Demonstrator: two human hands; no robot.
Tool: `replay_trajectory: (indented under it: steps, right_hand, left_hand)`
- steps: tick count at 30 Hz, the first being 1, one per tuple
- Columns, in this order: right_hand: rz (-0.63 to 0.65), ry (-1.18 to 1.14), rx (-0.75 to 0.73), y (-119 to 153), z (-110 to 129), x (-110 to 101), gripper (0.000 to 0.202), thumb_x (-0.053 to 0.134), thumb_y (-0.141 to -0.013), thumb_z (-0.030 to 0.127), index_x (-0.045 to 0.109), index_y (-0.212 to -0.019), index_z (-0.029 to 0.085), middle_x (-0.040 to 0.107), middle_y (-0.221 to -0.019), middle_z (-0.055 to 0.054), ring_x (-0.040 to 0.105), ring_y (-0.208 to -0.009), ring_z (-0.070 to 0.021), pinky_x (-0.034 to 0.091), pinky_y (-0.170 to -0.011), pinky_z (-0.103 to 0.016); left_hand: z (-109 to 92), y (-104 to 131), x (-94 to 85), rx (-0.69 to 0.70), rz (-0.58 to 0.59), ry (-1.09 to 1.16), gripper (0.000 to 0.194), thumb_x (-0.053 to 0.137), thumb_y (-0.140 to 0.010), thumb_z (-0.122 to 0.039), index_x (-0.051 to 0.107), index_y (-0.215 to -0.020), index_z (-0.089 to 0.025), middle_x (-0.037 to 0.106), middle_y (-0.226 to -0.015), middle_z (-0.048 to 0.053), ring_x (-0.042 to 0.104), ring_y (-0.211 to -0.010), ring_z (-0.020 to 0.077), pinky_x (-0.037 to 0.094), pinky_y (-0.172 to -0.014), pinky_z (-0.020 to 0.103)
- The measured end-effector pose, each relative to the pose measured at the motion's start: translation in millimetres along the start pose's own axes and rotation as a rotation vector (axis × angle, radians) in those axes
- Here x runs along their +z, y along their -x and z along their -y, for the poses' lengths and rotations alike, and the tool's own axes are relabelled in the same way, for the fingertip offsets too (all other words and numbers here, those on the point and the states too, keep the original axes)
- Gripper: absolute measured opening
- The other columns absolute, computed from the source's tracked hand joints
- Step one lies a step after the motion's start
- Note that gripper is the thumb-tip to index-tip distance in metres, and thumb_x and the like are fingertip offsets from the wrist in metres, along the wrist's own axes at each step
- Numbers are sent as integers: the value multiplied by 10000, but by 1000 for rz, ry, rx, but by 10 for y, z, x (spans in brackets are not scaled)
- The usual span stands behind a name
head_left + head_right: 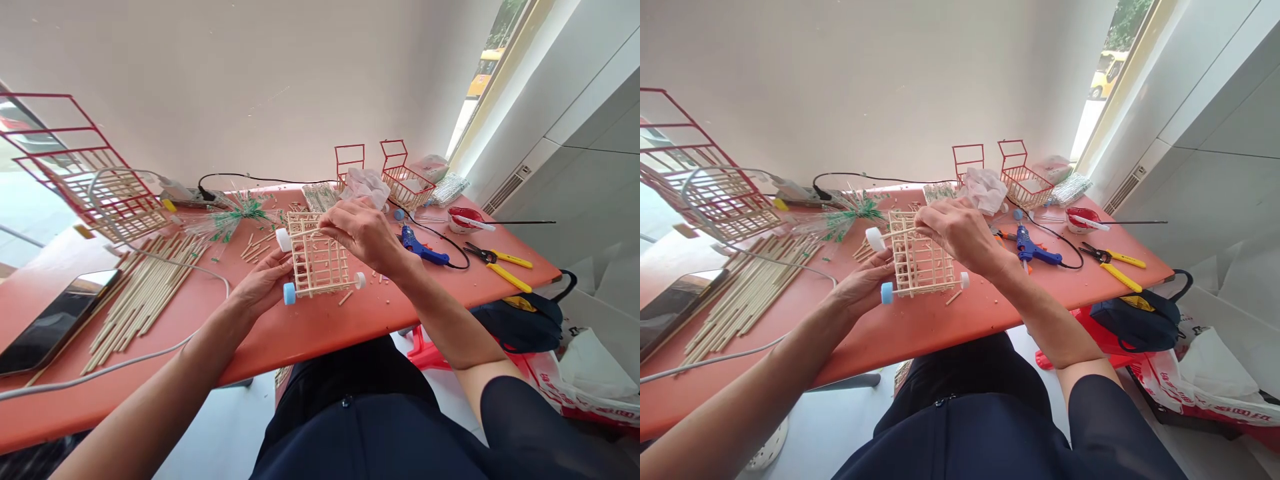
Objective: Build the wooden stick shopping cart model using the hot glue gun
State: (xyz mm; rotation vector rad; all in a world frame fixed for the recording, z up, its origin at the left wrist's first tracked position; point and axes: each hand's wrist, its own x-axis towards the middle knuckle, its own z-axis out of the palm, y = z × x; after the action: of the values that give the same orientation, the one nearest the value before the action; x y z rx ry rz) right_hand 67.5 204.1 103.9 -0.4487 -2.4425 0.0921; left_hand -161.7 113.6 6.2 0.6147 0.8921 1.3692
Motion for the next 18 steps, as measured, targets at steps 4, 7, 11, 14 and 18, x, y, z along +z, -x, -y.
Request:
replay_trajectory:
  steps: [4, 7, 11, 14, 18]
  right_hand:
    - [21, -28, 28, -72, 27, -1, 185, 572, -1151, 263, 716, -1063, 188, 802, -1075, -79, 690, -1008, -233, 388, -1022, -401]
    - [31, -56, 50, -83, 50, 21, 156, 592, -1139, 245, 715, -1060, 188, 806, -1083, -74, 690, -1011, -239, 383, -1007, -401]
    - [53, -67, 61, -112, 45, 43, 158, 590, -1135, 233, 714, -1054, 180, 803, -1074, -80, 683, -981, -229, 388, -977, -389]
    - [82, -86, 56, -174, 10, 51, 163, 581, -1132, 234, 713, -1054, 177, 791, -1057, -78, 658, -931, -207, 396, -943, -372]
    - [102, -115, 58, -269, -19, 45, 162, 586, -1108, 214, 708, -1009, 177, 748, -975, -58, 604, -868, -184, 394, -866, -342]
  left_hand:
    - [1, -7, -70, -7, 36, -15, 444, 995, -719, -105, 797, -1110, -176, 841, -1006, 62, 802, -824, 194, 705, -904, 385]
    - [6, 0, -85, 3, 54, -13, 489, 1054, -663, -165, 813, -1087, -179, 831, -918, 43, 779, -746, 176, 714, -849, 368]
    - [-3, 9, -75, 21, 44, -50, 528, 1108, -603, -256, 833, -1047, -174, 808, -827, 29, 743, -668, 159, 703, -735, 316]
    - [-12, -6, -72, 56, 39, -119, 504, 1100, -629, -298, 831, -1030, -154, 835, -879, 74, 751, -666, 173, 684, -683, 296]
    - [-11, -33, -77, 73, 31, -184, 516, 1084, -656, -343, 830, -1061, -147, 848, -904, 107, 793, -702, 223, 706, -723, 351]
